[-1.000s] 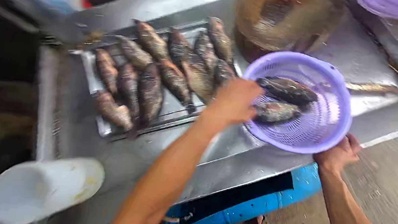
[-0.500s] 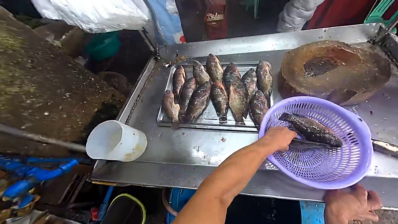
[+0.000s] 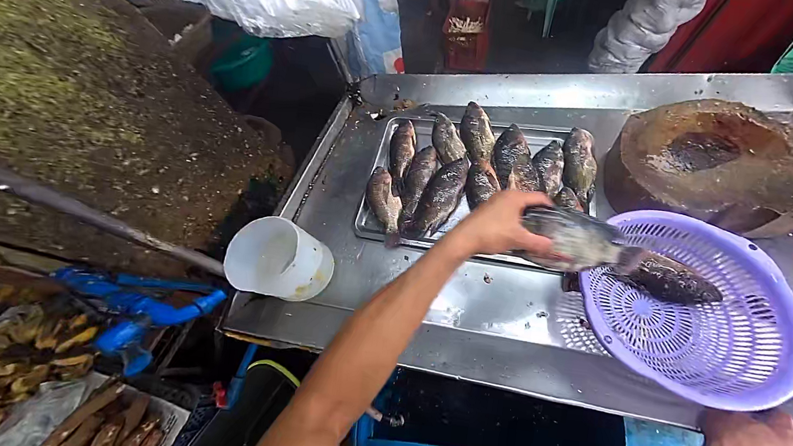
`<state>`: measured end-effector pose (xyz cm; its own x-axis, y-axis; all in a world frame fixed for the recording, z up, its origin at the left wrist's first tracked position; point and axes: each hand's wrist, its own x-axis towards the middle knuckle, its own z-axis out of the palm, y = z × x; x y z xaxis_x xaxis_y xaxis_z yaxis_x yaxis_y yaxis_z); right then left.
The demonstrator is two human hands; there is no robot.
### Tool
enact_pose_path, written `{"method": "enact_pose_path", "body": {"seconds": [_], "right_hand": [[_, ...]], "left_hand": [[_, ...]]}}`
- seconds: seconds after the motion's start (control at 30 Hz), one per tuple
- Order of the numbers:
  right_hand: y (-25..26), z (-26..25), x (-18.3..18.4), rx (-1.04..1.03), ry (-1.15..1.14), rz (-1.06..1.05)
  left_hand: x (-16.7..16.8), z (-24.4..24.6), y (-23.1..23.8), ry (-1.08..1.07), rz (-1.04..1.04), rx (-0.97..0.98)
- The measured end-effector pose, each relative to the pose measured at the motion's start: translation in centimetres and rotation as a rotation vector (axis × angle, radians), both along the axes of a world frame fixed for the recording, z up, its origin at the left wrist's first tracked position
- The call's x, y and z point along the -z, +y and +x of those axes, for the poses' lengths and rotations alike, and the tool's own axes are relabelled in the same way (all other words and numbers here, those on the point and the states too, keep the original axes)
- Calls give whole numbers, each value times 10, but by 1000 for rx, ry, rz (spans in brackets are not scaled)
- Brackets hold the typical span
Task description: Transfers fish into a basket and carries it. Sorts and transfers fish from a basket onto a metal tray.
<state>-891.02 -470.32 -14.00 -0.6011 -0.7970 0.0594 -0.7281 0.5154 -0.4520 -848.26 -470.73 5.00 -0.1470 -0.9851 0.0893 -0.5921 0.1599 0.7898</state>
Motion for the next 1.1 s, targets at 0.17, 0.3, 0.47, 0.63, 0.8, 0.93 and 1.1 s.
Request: {"method": "enact_pose_path", "body": {"seconds": [0.17,0.3,0.47,0.63,0.8,0.93,1.1], "right_hand": [[-1,1,1,12,10,4],[-2,0,4,13,46,0],[-4,-1,3,7,80,27],[-3,-3,6,-7,94,34],[-5,-9,15,-5,98,5],[-2,-8,9,22,36,-52],[-5,-6,4,14,24,-44]], "left_hand": [[50,111,76,275,245,-502],[83,161,111,502,251,-857],[81,210,122,497,244,-794],[45,253,79,70,180,-680],[-6,303,38,-428,185,-518],[-30,309,18,-529,293,-384],[-31,285,-30,-619,629,-158]]}}
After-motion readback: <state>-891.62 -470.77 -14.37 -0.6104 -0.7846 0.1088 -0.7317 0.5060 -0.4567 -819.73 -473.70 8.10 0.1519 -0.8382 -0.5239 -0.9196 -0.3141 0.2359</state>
